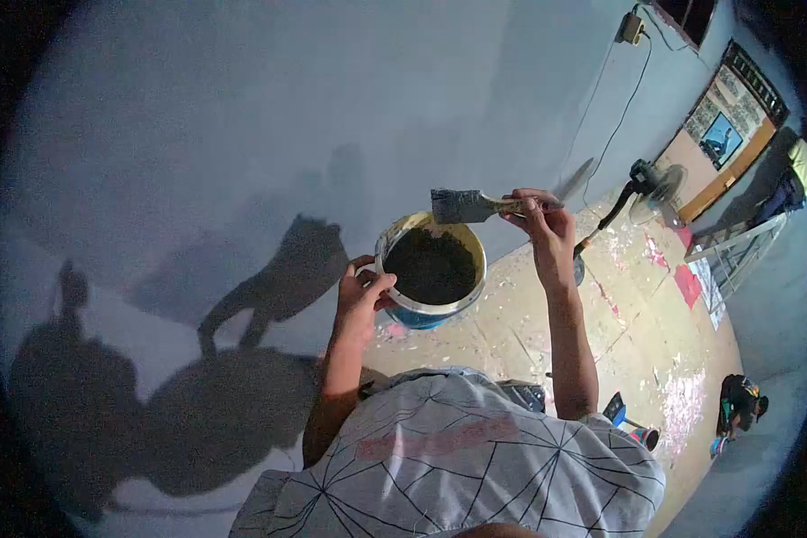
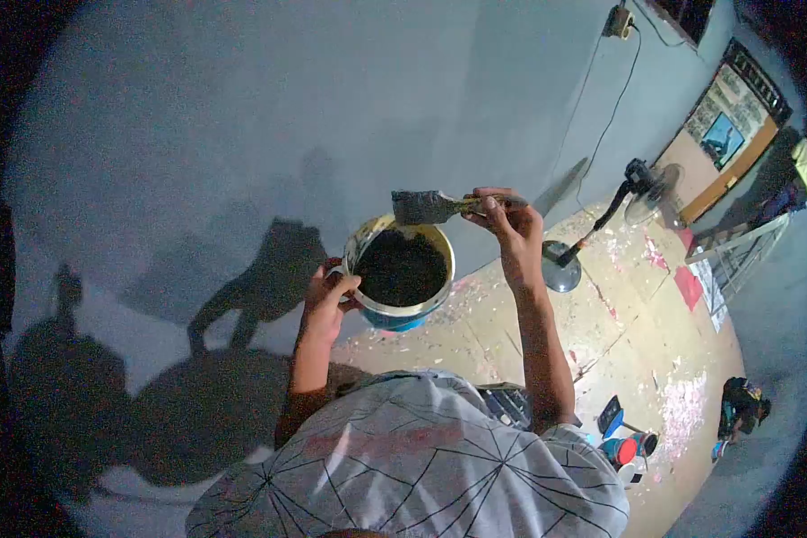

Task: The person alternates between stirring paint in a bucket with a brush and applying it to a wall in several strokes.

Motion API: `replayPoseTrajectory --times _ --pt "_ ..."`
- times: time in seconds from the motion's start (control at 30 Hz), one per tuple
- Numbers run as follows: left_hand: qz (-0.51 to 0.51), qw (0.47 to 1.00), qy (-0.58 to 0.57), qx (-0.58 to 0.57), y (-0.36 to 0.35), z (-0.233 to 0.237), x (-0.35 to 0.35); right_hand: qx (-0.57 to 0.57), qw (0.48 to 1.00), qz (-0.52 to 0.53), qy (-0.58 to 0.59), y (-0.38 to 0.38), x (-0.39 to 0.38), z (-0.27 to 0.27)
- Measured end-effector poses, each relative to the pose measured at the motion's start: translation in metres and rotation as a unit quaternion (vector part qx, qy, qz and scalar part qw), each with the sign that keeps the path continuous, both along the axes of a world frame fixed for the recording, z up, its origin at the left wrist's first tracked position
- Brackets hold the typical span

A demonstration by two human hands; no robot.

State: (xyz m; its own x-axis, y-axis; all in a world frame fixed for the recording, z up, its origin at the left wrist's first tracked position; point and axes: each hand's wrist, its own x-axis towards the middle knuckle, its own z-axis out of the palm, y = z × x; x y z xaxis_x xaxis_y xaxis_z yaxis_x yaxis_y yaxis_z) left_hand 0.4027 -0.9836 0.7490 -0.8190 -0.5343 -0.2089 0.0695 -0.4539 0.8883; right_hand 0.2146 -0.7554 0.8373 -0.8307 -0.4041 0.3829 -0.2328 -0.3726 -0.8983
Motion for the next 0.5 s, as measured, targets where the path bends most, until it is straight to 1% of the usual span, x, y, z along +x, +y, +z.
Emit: replayPoseTrajectory --times 0.03,0.1,0.13,0.17,0.2,0.23,0.3,0.33,0.37,0.4,0.43,0.47,0.5 --pt "0.0 1.0 0.007 0.014 0.002 0.002 -0.008 0.001 1.0 -0.003 0.008 0.004 -0.009 0.009" --pt "-0.005 1.0 0.024 0.015 0.001 -0.009 -0.014 -0.046 0.998 -0.024 0.03 0.008 -0.025 0.02" --pt "0.007 1.0 0.009 0.021 0.003 -0.012 -0.019 -0.049 0.997 -0.032 0.045 0.011 -0.039 0.031" --pt "0.018 0.999 -0.008 0.026 0.004 -0.015 -0.022 -0.071 0.993 -0.068 0.068 0.013 -0.054 0.043" --pt "0.009 1.0 0.001 0.021 0.004 -0.018 -0.024 -0.096 0.986 -0.103 0.088 0.015 -0.07 0.055" --pt "0.0 1.0 -0.011 0.024 0.003 -0.024 -0.025 -0.102 0.975 -0.124 0.157 0.017 -0.086 0.071" --pt "-0.009 1.0 -0.02 0.019 -0.001 -0.039 -0.023 -0.157 0.943 -0.113 0.269 0.013 -0.125 0.1" --pt "0.002 1.0 -0.015 0.015 -0.001 -0.047 -0.021 -0.164 0.941 -0.114 0.274 0.01 -0.139 0.118" --pt "0.013 1.0 -0.011 0.012 -0.001 -0.055 -0.02 -0.087 0.911 -0.186 0.358 0.008 -0.151 0.137" --pt "0.013 1.0 -0.008 0.008 -0.005 -0.071 -0.021 -0.006 0.865 -0.253 0.433 0.006 -0.161 0.154" --pt "0.017 0.998 -0.042 -0.033 -0.011 -0.091 -0.021 -0.01 0.865 -0.252 0.434 0.004 -0.167 0.169" --pt "0.023 0.994 -0.075 -0.074 -0.017 -0.102 -0.021 0.009 0.845 -0.251 0.473 0.0 -0.17 0.185" --pt "0.056 0.986 -0.097 0.12 -0.021 -0.099 -0.015 0.025 0.822 -0.25 0.51 -0.006 -0.178 0.196"
